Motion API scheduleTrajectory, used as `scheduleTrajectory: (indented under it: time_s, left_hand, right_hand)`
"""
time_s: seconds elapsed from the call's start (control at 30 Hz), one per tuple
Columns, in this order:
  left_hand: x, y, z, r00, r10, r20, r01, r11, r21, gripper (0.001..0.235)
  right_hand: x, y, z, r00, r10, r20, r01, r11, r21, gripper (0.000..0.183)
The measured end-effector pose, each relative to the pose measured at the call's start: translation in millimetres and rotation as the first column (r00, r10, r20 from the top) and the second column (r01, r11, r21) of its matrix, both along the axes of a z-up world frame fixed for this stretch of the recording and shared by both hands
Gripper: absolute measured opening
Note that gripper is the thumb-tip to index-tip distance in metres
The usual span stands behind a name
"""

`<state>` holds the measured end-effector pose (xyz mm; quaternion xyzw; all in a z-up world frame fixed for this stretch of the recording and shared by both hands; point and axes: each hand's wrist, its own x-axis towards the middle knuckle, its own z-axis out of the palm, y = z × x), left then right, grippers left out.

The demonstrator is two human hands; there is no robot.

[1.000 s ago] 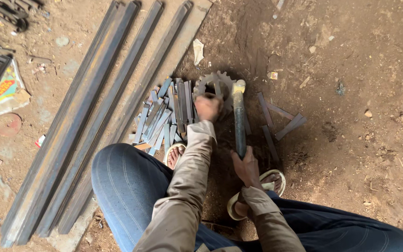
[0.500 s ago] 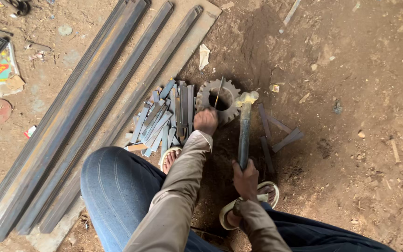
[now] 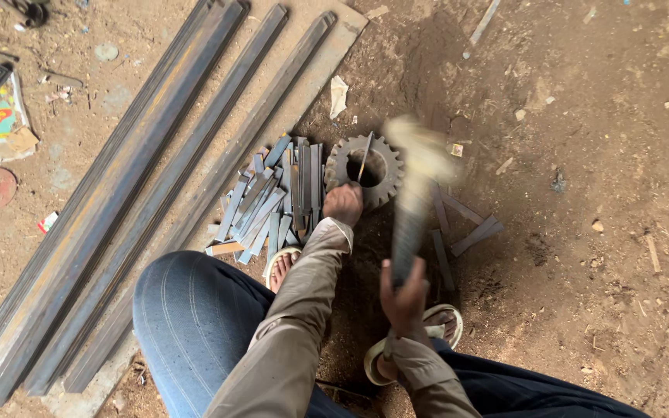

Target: The person sits on the ground and repeatedly hammers a metal gear-like object with a sledgehammer. The person holds the gear steady with one hand while striking it with the other, causing small metal fragments to fall away.

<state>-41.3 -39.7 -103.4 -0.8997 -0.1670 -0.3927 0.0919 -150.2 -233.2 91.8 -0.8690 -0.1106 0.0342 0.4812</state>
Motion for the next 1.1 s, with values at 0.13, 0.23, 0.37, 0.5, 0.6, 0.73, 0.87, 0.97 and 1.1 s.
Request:
scheduleTrajectory:
  time_s: [0.13,0.23,0.37,0.5,0.6,0.73,0.87,0.97,1.1]
  left_hand:
    - [10,4,-14,0.988,-0.016,0.155,0.036,0.991,-0.126,0.034]
    - [5,4,-20,0.995,-0.079,-0.052,0.067,0.977,-0.205,0.034]
    - [0,3,-13,1.000,-0.022,-0.020,0.022,1.000,0.008,0.025]
    - [-17,2,-4,0.988,-0.044,-0.148,0.052,0.997,0.053,0.016]
    - [-19,3,-3,0.990,-0.035,-0.135,0.045,0.996,0.071,0.011]
    - [-19,2,-12,0.968,0.010,-0.251,0.023,0.991,0.129,0.017]
    - [-12,11,-13,0.984,-0.041,-0.171,0.049,0.998,0.046,0.017]
    - [-10,14,-4,0.960,-0.172,-0.219,0.064,0.902,-0.427,0.030]
    - [21,33,28,0.935,-0.347,0.073,-0.064,-0.368,-0.928,0.038]
  right_hand:
    - [9,-1,17,0.977,0.007,-0.212,-0.043,0.986,-0.163,0.031]
    - [0,-11,43,0.997,-0.057,-0.051,0.055,0.998,-0.026,0.032]
    - [30,-5,70,0.975,-0.029,0.221,-0.026,0.969,0.245,0.031]
    - [59,13,64,0.889,-0.070,0.452,-0.135,0.904,0.405,0.036]
    - [54,20,41,0.924,-0.071,0.376,0.012,0.987,0.157,0.030]
    - [45,14,8,0.979,0.148,0.141,-0.105,0.955,-0.277,0.037]
    - [34,-18,-7,0.953,0.039,-0.299,-0.131,0.947,-0.292,0.039]
    - [18,-45,-14,0.874,-0.007,-0.485,-0.131,0.959,-0.251,0.039]
    - [26,-52,-21,0.849,0.008,-0.528,-0.150,0.962,-0.226,0.043]
